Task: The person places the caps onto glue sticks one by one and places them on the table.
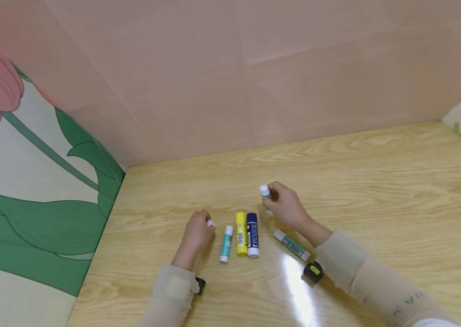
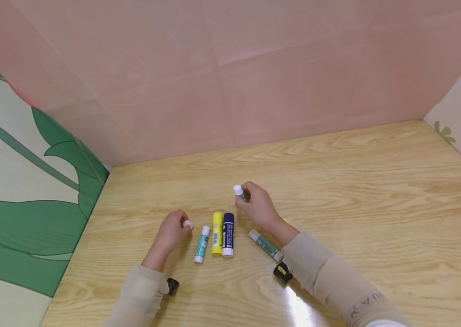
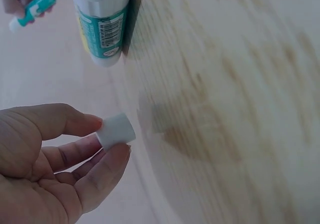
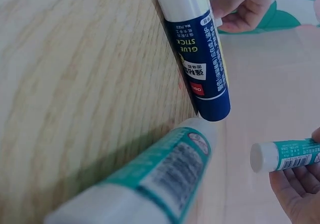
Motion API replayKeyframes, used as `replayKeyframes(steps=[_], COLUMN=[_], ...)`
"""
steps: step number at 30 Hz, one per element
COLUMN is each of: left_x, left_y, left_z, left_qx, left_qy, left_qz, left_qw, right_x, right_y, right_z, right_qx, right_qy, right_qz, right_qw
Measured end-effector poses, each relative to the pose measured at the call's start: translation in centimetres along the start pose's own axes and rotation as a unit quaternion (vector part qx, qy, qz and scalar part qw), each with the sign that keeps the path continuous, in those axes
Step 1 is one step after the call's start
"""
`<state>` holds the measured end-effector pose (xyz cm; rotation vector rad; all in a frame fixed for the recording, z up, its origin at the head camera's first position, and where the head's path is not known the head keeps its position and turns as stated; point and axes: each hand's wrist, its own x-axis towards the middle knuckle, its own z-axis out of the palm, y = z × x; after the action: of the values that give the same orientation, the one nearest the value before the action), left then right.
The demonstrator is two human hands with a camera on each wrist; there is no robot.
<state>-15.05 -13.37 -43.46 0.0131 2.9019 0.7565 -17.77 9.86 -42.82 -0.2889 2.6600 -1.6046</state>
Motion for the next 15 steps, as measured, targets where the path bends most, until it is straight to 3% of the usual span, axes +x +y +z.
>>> replayKeyframes(steps=[8,15], left_x=[-0.24,-0.16], left_y=[-0.11,0.25], left_z=[-0.22,-0.12], left_qx=[-0.034,-0.064], left_qy=[0.024,0.023], left_qz=[0.004,-0.013], left_qw=[0.9991,0.9976], right_x=[-0.24,-0.54], right_y=[-0.09,-0.45], right_z=[-0.14,-0.14], right_qx=[0.000,-0.005], right_qy=[-0.008,-0.008], right_qz=[0.000,0.014], right_qw=[1.0000,0.9999])
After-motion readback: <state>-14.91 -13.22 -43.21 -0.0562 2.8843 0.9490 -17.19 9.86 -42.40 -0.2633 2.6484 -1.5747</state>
